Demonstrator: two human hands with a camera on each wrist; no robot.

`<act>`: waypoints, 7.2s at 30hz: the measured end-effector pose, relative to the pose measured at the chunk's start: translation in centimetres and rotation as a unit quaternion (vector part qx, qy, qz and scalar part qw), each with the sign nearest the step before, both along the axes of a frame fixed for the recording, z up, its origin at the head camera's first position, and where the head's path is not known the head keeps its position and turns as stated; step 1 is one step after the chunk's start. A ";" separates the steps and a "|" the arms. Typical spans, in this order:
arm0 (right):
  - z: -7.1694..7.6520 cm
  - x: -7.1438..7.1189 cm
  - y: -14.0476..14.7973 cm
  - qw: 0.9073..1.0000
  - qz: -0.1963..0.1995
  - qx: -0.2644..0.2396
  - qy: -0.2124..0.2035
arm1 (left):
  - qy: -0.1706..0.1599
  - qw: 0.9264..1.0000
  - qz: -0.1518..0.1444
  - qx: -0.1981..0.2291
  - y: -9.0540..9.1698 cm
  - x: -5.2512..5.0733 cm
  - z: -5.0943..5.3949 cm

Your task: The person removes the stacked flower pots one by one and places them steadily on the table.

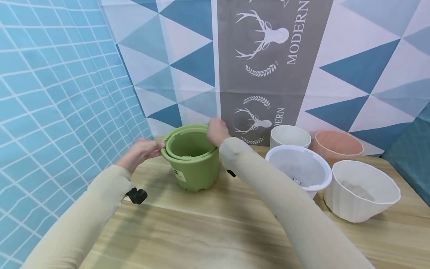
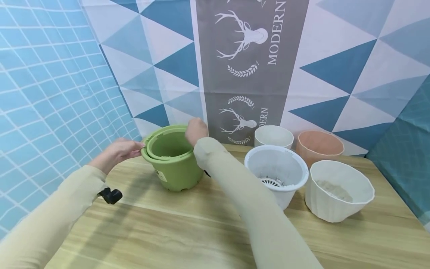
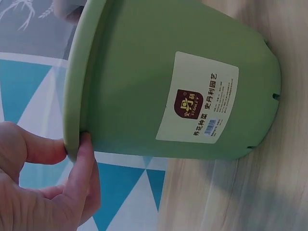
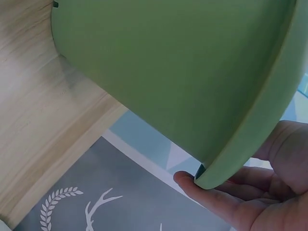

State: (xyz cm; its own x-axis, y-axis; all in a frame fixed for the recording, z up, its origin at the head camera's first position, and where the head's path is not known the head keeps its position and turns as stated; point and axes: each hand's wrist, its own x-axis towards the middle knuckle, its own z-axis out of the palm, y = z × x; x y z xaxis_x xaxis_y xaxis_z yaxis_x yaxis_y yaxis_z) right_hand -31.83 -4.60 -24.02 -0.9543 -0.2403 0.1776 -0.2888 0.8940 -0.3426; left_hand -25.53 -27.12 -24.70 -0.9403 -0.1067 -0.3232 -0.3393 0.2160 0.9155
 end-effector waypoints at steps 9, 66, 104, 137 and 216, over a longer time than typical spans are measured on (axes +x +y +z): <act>0.0 0.4 0.1 0.999 -0.003 0.028 0.024 | -0.024 1.000 -0.009 -0.015 0.1 -0.2 0.5; 0.7 -1.4 1.2 0.998 0.050 0.050 -0.003 | -0.034 0.999 0.025 0.029 0.1 -0.1 0.5; 1.6 -2.4 4.2 0.992 0.050 -0.044 -0.105 | -0.032 0.998 0.043 0.015 0.8 -0.3 -0.1; 4.1 -2.4 4.9 0.991 0.017 -0.059 -0.115 | -0.024 0.998 0.050 0.013 0.9 -0.5 0.2; 2.5 -2.5 9.8 0.814 0.063 -0.380 -0.435 | -0.026 0.998 0.056 0.023 0.7 -0.4 0.1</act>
State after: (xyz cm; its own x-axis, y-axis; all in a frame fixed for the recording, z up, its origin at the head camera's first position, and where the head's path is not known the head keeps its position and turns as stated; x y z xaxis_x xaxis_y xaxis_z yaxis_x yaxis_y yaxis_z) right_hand -34.37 5.18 -21.55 -0.7741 -0.4826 -0.4096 0.2861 0.3105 -0.9065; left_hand -25.93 -26.40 -24.58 -0.9055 -0.1936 -0.3775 -0.4055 0.1333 0.9043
